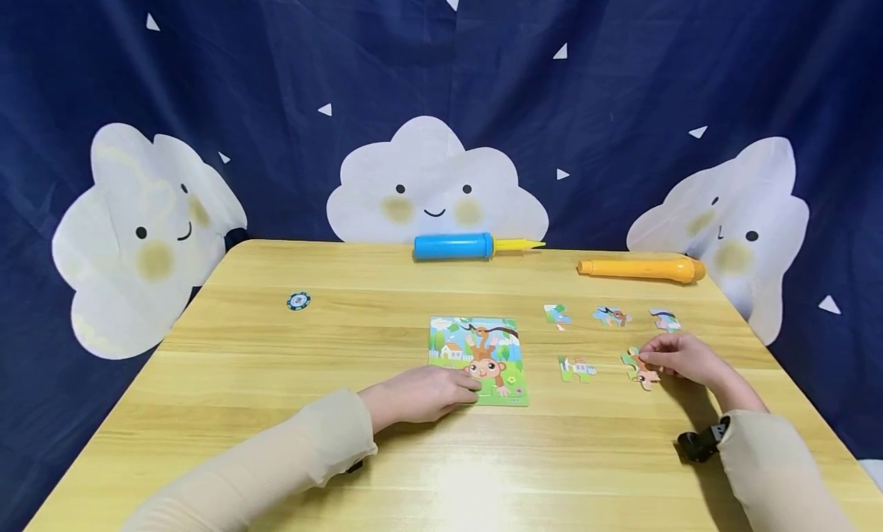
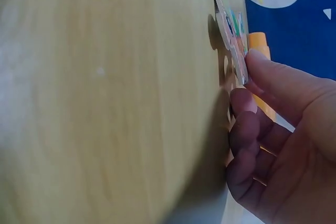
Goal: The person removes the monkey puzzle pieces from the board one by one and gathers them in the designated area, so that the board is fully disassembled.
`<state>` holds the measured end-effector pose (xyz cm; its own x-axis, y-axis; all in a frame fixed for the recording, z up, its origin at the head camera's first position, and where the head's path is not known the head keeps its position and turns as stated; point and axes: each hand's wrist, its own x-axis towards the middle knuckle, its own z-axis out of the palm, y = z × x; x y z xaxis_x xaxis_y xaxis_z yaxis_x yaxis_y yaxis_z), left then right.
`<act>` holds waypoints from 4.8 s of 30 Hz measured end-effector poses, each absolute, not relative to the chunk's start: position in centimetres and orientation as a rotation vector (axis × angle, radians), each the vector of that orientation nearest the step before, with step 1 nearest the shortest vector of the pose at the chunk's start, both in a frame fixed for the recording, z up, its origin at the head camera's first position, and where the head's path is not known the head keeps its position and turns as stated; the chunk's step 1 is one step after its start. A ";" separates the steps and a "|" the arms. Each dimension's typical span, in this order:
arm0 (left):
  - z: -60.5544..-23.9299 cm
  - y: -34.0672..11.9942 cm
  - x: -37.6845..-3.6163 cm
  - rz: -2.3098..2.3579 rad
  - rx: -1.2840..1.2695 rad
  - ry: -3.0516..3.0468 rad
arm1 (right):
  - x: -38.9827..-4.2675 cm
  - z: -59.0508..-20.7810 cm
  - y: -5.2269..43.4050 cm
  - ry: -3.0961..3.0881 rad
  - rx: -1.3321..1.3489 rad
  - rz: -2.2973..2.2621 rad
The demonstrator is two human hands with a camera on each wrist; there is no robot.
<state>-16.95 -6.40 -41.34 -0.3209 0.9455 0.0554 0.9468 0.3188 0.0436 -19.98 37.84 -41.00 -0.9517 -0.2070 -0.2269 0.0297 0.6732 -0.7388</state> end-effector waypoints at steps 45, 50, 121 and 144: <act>-41.5 -7.9 -18.3 -0.223 -1.145 -3.008 | -20.7 -40.7 18.0 2.666 -0.937 -0.690; -41.7 -8.0 -18.5 -0.172 -1.144 -3.015 | -20.7 -40.6 17.5 2.690 -0.963 -0.590; -41.1 -7.7 -18.3 -0.135 -1.131 -3.065 | -21.3 -40.7 18.0 2.455 -1.040 -0.705; -41.1 -7.7 -18.3 -0.138 -1.125 -3.067 | -19.6 -38.2 36.3 2.756 -0.426 -1.229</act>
